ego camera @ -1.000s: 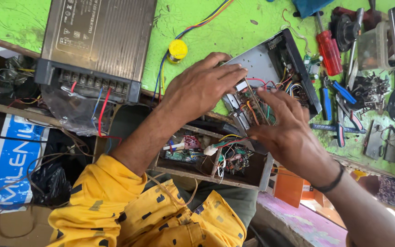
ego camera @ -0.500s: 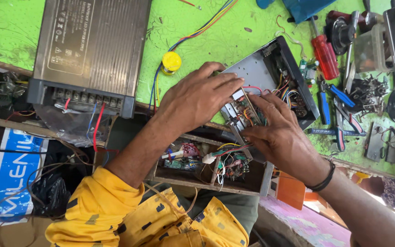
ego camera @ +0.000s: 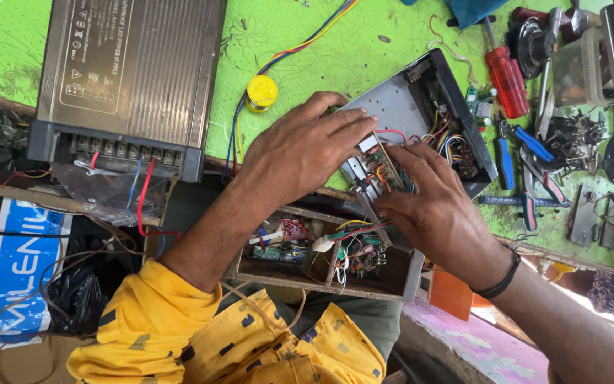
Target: The person works on an open power supply unit, connecting and adjusting wires, then uses a screwdriver to tighten screws on the unit's casing. The person also handles a small blue bottle and places it on the table.
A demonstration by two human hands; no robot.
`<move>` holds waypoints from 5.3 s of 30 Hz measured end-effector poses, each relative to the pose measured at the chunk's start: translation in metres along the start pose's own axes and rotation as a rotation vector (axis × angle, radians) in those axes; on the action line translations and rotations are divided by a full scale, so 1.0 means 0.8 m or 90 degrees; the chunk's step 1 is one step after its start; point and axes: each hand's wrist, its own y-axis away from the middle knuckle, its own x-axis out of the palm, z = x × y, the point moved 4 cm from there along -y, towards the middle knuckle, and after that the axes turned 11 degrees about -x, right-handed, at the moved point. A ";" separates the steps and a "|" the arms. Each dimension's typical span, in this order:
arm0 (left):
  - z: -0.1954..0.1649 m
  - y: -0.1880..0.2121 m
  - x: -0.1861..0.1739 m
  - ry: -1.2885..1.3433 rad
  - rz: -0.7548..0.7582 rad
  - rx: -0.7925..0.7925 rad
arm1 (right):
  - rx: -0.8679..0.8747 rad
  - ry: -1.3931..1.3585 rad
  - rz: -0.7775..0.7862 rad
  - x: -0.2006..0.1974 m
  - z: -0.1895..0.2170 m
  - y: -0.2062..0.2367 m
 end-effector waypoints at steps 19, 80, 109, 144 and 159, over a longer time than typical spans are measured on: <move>0.001 0.004 0.001 0.013 -0.035 0.009 | -0.082 0.154 0.117 -0.004 0.011 -0.011; -0.002 0.003 -0.003 -0.019 -0.006 -0.004 | -0.032 0.073 0.039 -0.013 0.011 -0.023; 0.003 -0.007 -0.005 -0.072 0.100 -0.012 | 0.015 0.076 0.088 0.036 -0.030 0.003; -0.055 0.185 -0.091 0.210 -0.174 -0.046 | -0.044 -0.013 -0.314 0.042 -0.147 -0.313; -0.068 0.315 0.050 1.068 0.127 -0.516 | 0.124 -0.305 -0.244 0.073 0.192 0.054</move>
